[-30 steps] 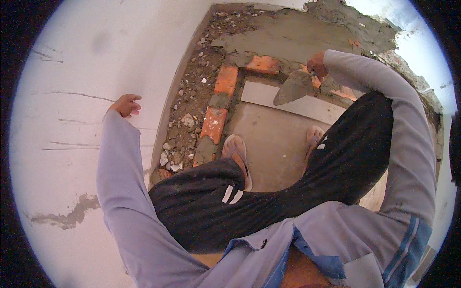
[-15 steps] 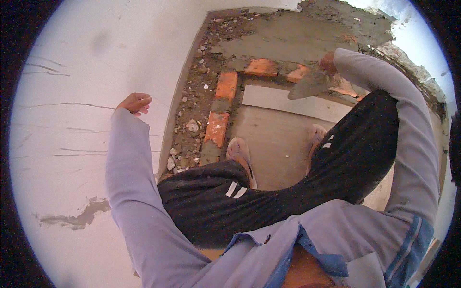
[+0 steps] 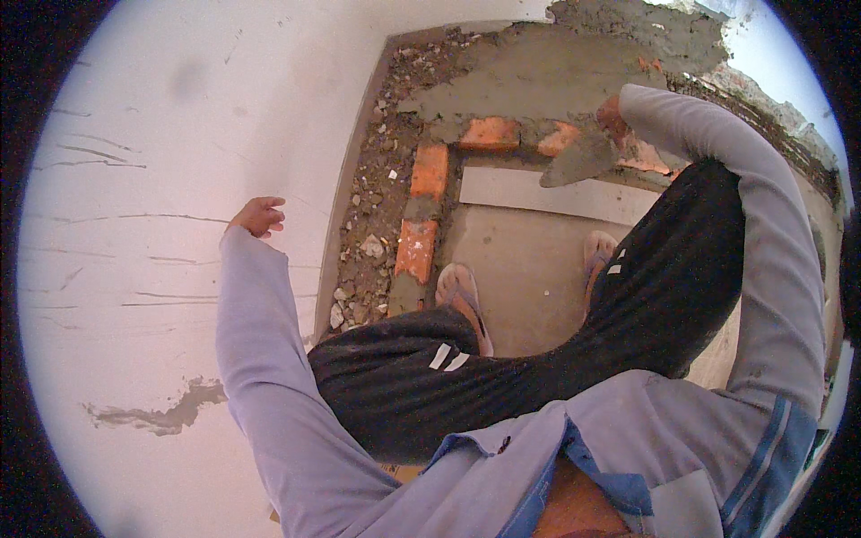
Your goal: The person scoops cement from a bucket using a trowel and applies it to a partially exposed brick wall. They repeatedly smooth the cement over the bricks and wall surface.
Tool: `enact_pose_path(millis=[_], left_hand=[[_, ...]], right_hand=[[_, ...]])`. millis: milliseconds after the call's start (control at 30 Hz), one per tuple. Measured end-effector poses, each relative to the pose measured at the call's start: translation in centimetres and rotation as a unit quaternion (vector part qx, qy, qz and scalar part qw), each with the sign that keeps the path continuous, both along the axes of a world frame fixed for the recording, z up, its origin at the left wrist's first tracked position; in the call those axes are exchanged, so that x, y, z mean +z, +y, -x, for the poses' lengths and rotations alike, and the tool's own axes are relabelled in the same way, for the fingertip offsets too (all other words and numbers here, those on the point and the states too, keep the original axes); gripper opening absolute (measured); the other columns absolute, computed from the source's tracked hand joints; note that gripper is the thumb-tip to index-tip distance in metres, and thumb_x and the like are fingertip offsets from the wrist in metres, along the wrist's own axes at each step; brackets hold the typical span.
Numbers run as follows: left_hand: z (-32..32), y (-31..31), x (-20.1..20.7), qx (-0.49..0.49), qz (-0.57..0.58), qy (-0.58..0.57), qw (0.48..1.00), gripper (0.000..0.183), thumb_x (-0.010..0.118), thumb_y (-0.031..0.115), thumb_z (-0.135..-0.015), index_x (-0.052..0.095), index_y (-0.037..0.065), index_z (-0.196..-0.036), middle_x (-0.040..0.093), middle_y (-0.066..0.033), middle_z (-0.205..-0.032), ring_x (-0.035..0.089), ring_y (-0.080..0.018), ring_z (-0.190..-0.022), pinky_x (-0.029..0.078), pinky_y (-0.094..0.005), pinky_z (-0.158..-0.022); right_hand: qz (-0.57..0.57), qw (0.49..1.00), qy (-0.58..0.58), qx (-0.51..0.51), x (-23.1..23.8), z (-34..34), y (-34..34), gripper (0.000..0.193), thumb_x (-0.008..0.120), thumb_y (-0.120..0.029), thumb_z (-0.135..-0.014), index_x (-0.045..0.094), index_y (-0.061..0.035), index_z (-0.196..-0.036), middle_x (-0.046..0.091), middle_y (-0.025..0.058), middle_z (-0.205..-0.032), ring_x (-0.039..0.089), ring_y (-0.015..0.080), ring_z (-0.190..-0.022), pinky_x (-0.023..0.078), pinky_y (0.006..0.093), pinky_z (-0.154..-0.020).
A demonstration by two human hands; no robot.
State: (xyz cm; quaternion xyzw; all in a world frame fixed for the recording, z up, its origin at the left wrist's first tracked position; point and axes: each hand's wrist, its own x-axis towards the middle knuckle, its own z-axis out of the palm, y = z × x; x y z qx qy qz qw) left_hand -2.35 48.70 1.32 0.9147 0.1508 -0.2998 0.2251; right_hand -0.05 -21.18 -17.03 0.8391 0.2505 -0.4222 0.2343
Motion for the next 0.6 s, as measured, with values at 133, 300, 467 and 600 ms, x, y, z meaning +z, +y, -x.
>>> enact_pose_path(millis=[133,300,467,600], left_hand=[[1.0,-2.3,0.5,-0.013,-0.016,-0.019,1.0,0.044,0.056,0.008,-0.082,0.049,0.01,-0.126,0.063,-0.0035,-0.091,0.059,-0.0107,-0.07,0.041,-0.0238,-0.053],[-0.9,-1.1,-1.2,-0.049,0.024,-0.021,0.998,0.044,0.055,0.008,-0.082,0.049,0.008,-0.126,0.062,-0.0051,-0.088,0.059,-0.0113,-0.069,0.041,-0.0254,-0.051],[-4.5,4.9,-3.8,-0.004,0.105,0.033,0.994,0.037,0.056,0.013,-0.084,0.052,0.007,-0.12,0.061,-0.0043,-0.081,0.056,-0.0126,-0.065,0.041,-0.0259,-0.049],[-7.5,7.3,-5.3,0.068,0.132,0.086,0.985,0.02,0.053,0.025,-0.087,0.058,0.01,-0.099,0.057,-0.0056,-0.072,0.052,-0.016,-0.057,0.041,-0.029,-0.046]], right_hand=[[-0.02,0.997,-0.012,0.075,-2.6,-1.4,-2.4,0.049,0.069,-0.037,-0.07,0.06,-0.0067,-0.107,0.064,0.0073,-0.1,0.059,0.0235,-0.093,0.047,0.0391,-0.081],[0.063,0.995,-0.021,0.076,-3.5,-1.7,-5.5,0.05,0.068,-0.038,-0.07,0.059,-0.0104,-0.11,0.062,0.0076,-0.107,0.057,0.0232,-0.099,0.046,0.0399,-0.083],[-0.092,0.99,-0.104,0.01,2.3,0.9,2.9,0.049,0.067,-0.039,-0.071,0.059,-0.0109,-0.11,0.061,0.0089,-0.107,0.056,0.024,-0.1,0.047,0.0403,-0.083],[-0.219,0.96,-0.166,-0.059,8.5,0.6,8.3,0.048,0.066,-0.04,-0.072,0.059,-0.01,-0.109,0.061,0.01,-0.106,0.057,0.0248,-0.099,0.047,0.0405,-0.082]])
